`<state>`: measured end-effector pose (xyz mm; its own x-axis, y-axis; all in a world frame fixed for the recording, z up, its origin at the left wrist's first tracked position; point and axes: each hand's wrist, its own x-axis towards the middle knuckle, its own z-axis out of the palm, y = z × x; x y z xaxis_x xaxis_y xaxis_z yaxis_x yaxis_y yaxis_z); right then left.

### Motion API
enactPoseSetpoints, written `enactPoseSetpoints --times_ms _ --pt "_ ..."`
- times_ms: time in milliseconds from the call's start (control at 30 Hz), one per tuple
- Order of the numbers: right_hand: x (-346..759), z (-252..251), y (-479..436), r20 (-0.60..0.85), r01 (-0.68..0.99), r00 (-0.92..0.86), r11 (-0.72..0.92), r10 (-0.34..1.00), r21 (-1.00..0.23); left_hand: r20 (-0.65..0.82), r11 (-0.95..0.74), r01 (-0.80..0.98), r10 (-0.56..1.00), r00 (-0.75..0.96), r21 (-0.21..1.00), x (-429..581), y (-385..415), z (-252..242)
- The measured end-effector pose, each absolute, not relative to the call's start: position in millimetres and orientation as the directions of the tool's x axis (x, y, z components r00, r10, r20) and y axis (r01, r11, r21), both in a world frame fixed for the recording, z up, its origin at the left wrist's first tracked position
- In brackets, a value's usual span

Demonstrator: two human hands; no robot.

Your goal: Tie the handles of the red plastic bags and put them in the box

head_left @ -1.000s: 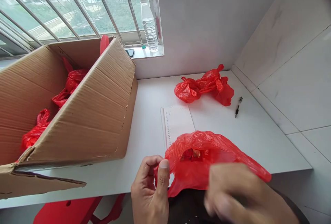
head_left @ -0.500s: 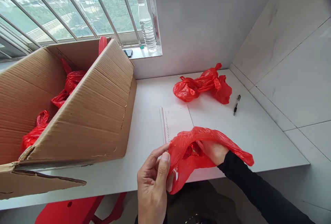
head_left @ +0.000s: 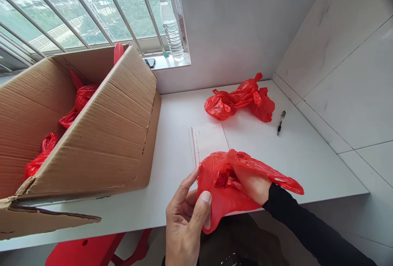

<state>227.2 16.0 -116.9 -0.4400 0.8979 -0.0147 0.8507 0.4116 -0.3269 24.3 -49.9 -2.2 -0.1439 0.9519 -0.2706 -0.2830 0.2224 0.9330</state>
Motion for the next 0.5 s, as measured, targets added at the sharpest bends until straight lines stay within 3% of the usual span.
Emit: enactPoseSetpoints --times_ms 133,333,500 --pt "225 -82 23 -0.056 0.854 -0.424 0.379 0.904 -0.356 -0.277 0.227 -0.265 0.946 -0.170 0.937 23 -53 -2" --pt "218 -53 32 -0.248 0.871 -0.220 0.075 0.943 -0.486 -0.295 0.240 -0.260 0.934 -0.200 0.935 21 -53 -6" --pt "218 -61 28 -0.123 0.847 -0.301 0.206 0.946 -0.490 -0.311 0.251 -0.274 0.929 -0.202 0.928 21 -53 -4"
